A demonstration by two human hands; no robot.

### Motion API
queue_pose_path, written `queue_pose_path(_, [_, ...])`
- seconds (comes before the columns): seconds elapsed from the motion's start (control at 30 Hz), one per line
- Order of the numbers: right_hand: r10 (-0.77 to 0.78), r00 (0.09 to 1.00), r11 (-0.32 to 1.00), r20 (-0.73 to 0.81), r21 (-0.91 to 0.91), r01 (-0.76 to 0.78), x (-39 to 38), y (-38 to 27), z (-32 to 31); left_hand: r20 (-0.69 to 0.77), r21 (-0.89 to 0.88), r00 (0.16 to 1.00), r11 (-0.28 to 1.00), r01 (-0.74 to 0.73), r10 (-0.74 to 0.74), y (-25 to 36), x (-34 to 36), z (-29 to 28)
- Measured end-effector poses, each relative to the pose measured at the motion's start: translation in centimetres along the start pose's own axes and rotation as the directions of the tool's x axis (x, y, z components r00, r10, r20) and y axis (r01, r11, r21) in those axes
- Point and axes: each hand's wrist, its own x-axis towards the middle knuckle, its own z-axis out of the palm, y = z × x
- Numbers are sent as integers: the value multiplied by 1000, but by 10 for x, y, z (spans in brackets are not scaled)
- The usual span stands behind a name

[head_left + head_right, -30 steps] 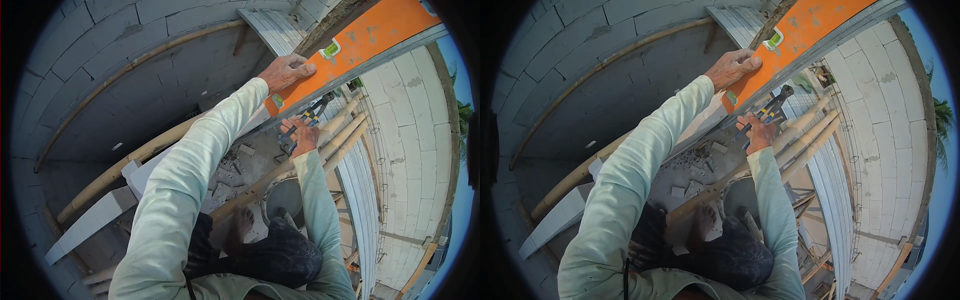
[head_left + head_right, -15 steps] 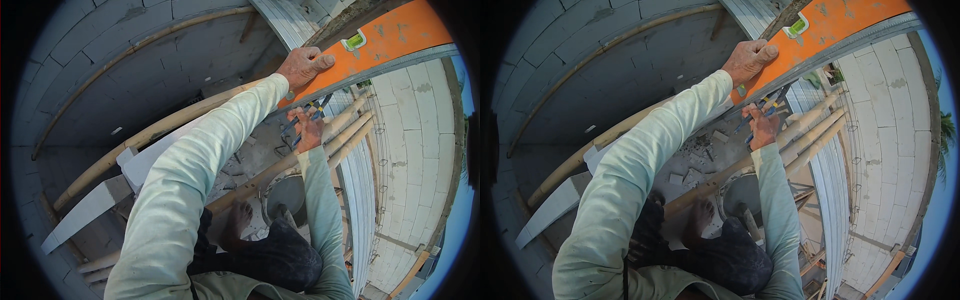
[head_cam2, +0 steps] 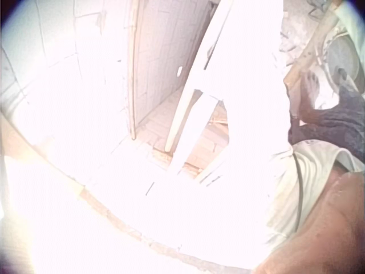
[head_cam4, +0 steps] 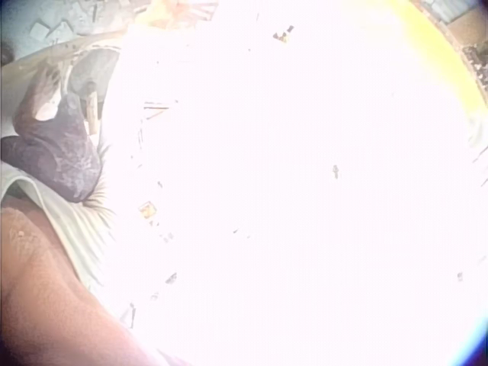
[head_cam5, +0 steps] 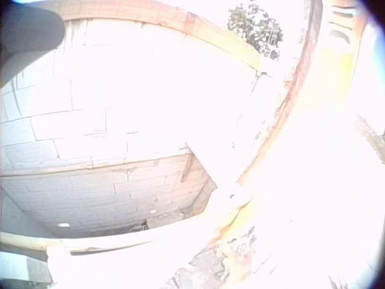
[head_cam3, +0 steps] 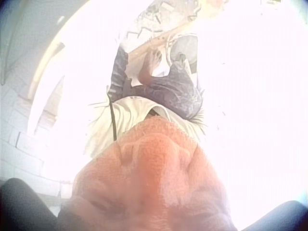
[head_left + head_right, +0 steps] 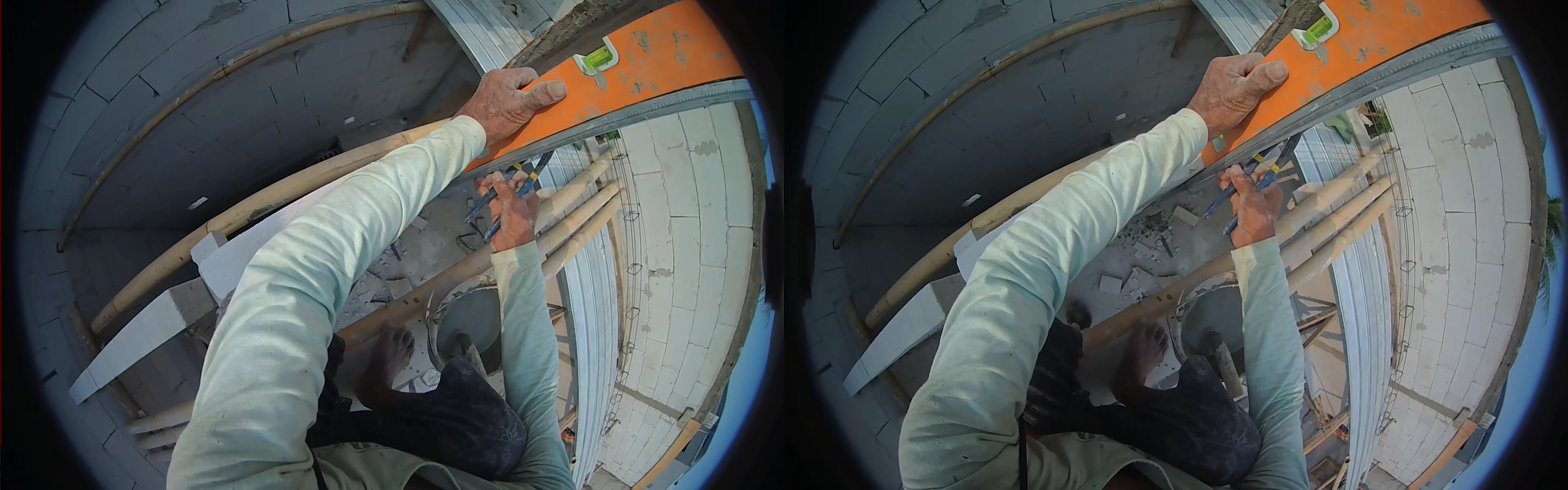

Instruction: The person removes wire from a concrete wall using pliers, checks the surface with a spirit level, fastens a metal frame track with wire using the pliers, and verifies the alignment with the spirit level.

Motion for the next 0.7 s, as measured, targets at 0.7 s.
queue_pose_path(0.7, [3,999,999,51,-42,-1,0,-1,-6,26,48,1000,999,11,-13,16,9,-10])
